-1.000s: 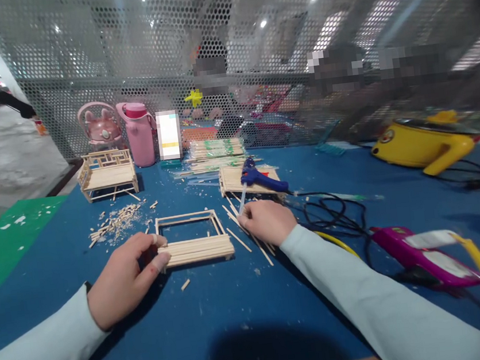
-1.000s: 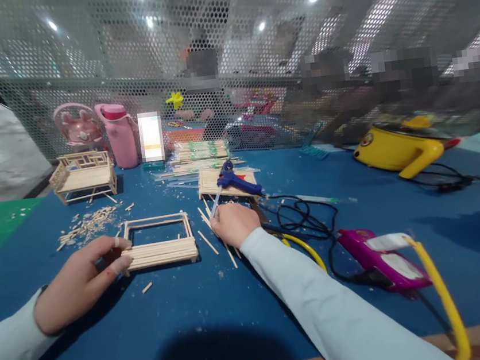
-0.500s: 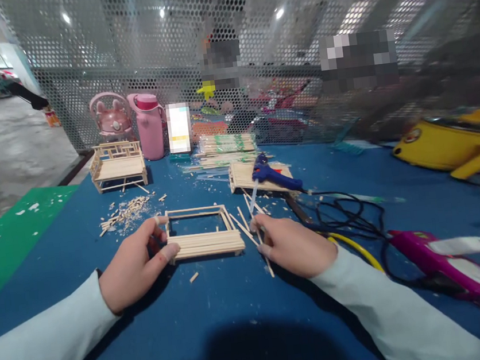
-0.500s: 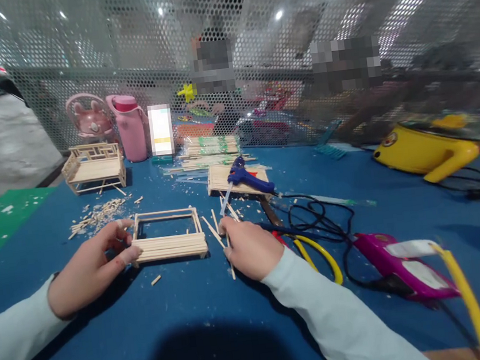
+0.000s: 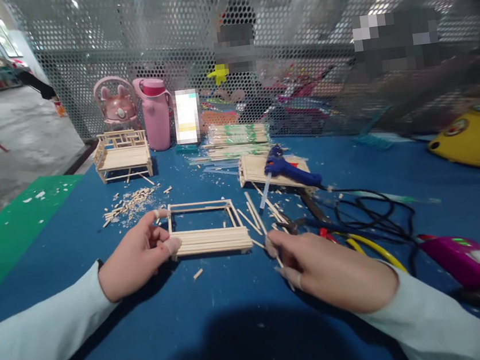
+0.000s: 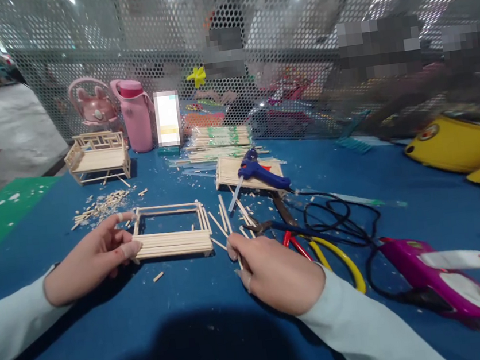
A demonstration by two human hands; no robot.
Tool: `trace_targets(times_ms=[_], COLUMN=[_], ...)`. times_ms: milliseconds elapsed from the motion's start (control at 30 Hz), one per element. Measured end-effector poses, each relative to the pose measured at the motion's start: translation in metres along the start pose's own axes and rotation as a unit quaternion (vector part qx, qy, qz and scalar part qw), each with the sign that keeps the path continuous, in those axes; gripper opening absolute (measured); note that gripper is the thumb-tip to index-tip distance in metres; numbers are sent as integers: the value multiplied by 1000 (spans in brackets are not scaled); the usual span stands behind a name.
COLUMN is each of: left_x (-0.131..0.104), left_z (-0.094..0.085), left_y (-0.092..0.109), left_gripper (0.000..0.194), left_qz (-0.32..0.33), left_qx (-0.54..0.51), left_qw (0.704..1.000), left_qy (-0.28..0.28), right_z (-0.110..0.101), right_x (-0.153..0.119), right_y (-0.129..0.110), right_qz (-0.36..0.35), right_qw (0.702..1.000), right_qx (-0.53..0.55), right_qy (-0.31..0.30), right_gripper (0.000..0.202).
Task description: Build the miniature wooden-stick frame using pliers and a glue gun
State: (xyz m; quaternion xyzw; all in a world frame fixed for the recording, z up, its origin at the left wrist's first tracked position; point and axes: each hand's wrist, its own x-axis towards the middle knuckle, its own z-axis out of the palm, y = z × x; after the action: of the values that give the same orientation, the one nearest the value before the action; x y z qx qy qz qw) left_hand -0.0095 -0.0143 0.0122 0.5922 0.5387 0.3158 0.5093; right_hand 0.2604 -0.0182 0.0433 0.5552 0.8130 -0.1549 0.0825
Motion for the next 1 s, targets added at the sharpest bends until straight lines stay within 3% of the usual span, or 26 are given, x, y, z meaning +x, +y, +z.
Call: trace_targets(times_ms=[200,367,467,567,667,800,1000], left_x=[1,1,1,1,1,0,1], left_z=[-1,-1,-1,-2,-2,-2,-3], left_y=[0,1,-1,-2,-3,-2,1], left_gripper=[46,44,44,44,44,43,42], left_qz=[-18,-13,-3,0,-2,-2,-3], left_qx=[-38,-40,-35,-38,-40,-36,-37], left_qw=[999,999,999,999,999,999,999], left_qy=[-10,-8,-7,-6,-7,-7,-7], right_z=[12,30,36,39,40,43,43], right_x=[-23,-39,-37,-37,-45,-60,-56], right_y=[-11,-11,-4,-3,-13,-24,-1], right_qz=[-23,73,79,78,40,-61,-185], right_qw=[999,991,989,989,992,987,950], right_qx=[-23,-24,-18,-31,-29,26,-70], right_qy=[13,107,121,125,117,144,240], right_gripper=[21,15,6,20,18,21,40])
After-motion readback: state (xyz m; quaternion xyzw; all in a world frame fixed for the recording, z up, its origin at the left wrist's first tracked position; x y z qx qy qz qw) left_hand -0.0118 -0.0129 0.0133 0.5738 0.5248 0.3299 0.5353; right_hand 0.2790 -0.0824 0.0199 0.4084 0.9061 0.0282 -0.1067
